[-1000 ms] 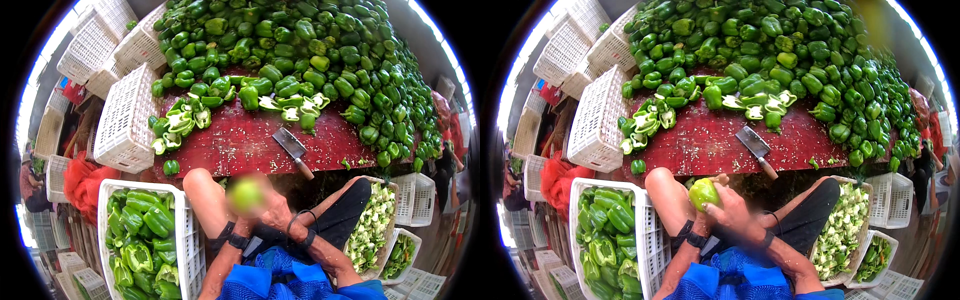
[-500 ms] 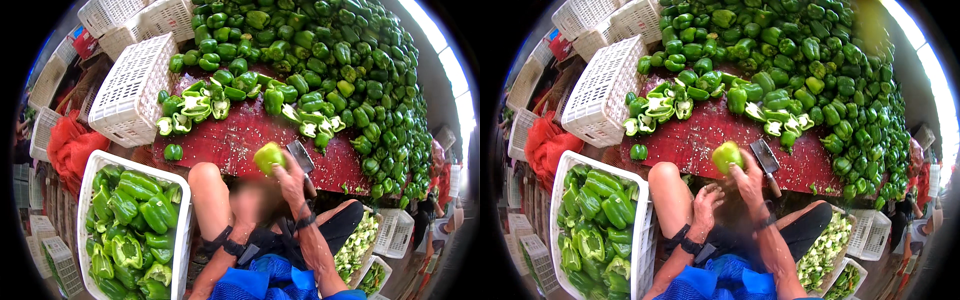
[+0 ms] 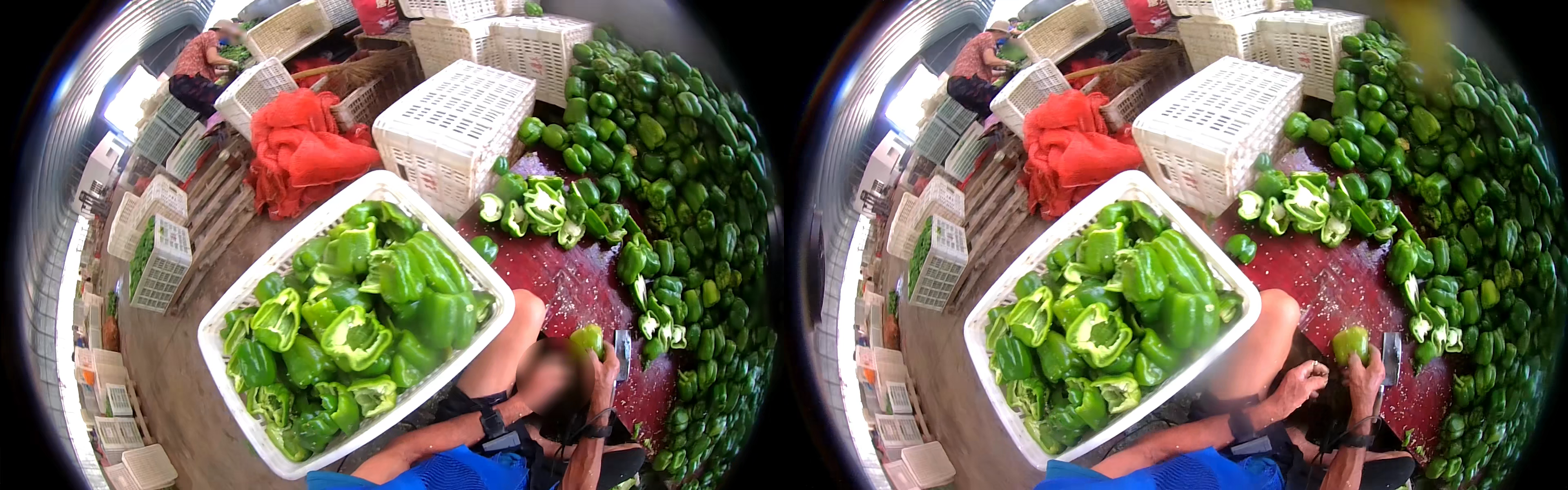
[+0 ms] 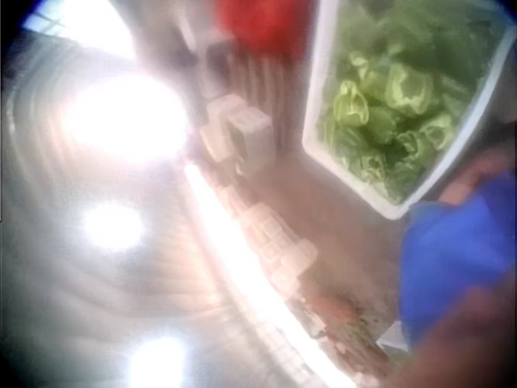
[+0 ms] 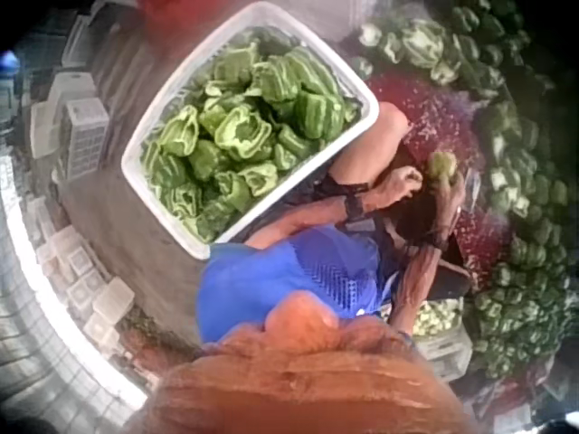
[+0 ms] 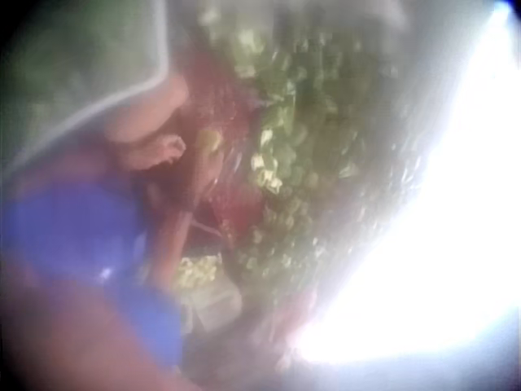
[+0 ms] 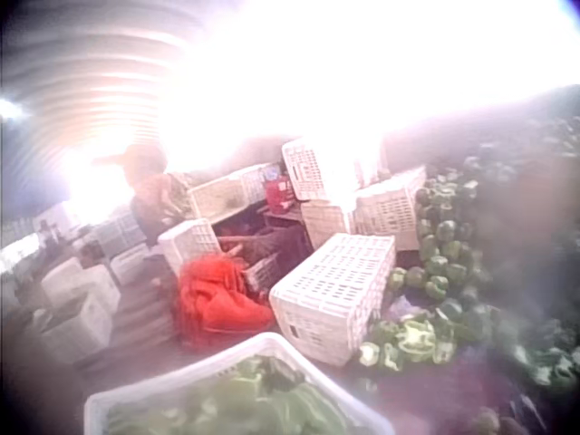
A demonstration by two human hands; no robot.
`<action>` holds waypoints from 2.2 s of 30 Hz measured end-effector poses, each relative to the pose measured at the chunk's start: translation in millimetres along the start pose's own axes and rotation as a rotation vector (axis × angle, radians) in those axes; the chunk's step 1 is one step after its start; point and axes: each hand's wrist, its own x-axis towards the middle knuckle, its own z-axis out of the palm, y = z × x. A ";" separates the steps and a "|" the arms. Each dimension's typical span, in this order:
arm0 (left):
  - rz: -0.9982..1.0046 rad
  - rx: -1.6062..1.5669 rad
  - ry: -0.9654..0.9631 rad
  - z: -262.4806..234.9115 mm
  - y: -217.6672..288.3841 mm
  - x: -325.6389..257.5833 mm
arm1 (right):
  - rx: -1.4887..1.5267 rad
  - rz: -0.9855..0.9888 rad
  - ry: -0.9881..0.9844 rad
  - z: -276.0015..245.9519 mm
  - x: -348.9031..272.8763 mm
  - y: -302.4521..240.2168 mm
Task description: The person de-cores green peppers by hand and with a cleaver, then places the halves into a white crate.
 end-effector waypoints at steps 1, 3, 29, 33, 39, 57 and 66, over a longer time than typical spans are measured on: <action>0.030 0.000 -0.005 0.6 6.7 -6.5 | 0.114 0.172 -0.058 -5.8 -7.7 -31.1; -0.054 -0.015 0.021 -4.5 -4.3 -0.2 | 0.290 0.104 -0.084 0.0 2.7 -67.6; -0.136 -0.236 -0.119 -4.8 26.1 -10.9 | -0.277 -0.029 0.293 -56.8 51.2 57.4; -0.187 -0.239 -0.150 -13.9 20.4 -12.5 | -0.467 0.105 0.468 -115.2 55.0 115.1; -0.221 -0.205 -0.151 -16.0 23.8 -9.3 | -0.583 0.404 0.306 -70.4 108.0 89.9; -0.220 -0.026 -0.178 -5.3 16.1 -5.5 | -0.327 0.155 0.350 -54.6 109.0 76.4; -0.116 -0.492 0.091 -15.4 22.2 4.5 | 0.300 -0.099 -0.421 -44.7 19.8 -23.2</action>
